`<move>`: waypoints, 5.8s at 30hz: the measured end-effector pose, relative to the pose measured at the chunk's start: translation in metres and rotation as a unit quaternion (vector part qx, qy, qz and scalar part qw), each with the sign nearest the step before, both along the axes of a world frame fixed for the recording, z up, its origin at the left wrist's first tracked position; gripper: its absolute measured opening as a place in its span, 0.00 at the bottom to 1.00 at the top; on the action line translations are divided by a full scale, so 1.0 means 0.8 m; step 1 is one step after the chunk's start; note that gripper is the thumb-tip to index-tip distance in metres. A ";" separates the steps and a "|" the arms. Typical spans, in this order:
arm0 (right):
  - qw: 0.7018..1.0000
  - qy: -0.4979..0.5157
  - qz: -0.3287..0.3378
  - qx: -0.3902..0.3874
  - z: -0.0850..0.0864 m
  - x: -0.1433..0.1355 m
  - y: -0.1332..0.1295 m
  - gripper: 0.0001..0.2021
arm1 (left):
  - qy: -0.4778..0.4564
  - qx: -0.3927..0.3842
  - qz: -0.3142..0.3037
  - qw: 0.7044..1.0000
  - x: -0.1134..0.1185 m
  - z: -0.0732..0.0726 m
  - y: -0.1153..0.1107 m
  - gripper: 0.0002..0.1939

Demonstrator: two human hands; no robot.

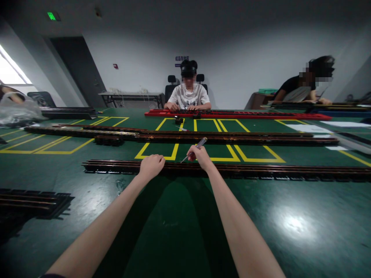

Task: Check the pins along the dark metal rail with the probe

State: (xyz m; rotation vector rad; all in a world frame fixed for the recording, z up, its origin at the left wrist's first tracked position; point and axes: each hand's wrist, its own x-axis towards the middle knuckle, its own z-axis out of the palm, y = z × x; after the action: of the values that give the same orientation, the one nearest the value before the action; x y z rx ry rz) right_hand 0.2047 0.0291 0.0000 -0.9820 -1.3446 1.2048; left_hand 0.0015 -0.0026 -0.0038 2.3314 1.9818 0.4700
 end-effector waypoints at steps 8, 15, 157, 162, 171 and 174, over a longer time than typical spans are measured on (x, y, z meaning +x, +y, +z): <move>0.998 0.036 -0.047 0.015 0.000 0.000 -0.001 0.09 | 0.006 0.020 -0.004 1.000 -0.001 -0.002 0.001 0.21; 0.999 0.030 -0.030 0.019 -0.003 0.004 0.000 0.09 | -0.004 0.012 -0.010 1.000 -0.002 -0.003 0.002 0.22; 0.993 -0.067 0.092 0.019 0.009 -0.017 -0.016 0.07 | 0.072 0.002 -0.015 0.997 -0.005 0.012 0.003 0.20; 0.993 -0.069 0.092 0.023 0.008 -0.017 -0.016 0.07 | 0.046 0.014 -0.016 0.999 -0.002 0.006 -0.001 0.21; 0.993 -0.064 0.092 0.033 0.005 -0.017 -0.014 0.08 | 0.028 0.038 -0.006 0.999 0.000 0.001 -0.004 0.22; 0.993 -0.066 0.090 0.036 0.004 -0.017 -0.014 0.08 | 0.032 0.050 -0.001 0.998 0.000 -0.001 -0.004 0.22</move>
State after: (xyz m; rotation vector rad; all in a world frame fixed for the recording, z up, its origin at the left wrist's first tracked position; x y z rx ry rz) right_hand 0.1912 0.0176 0.0036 -0.9180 -1.5990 1.2328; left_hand 0.0015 -0.0056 -0.0048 2.4373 2.0288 0.5131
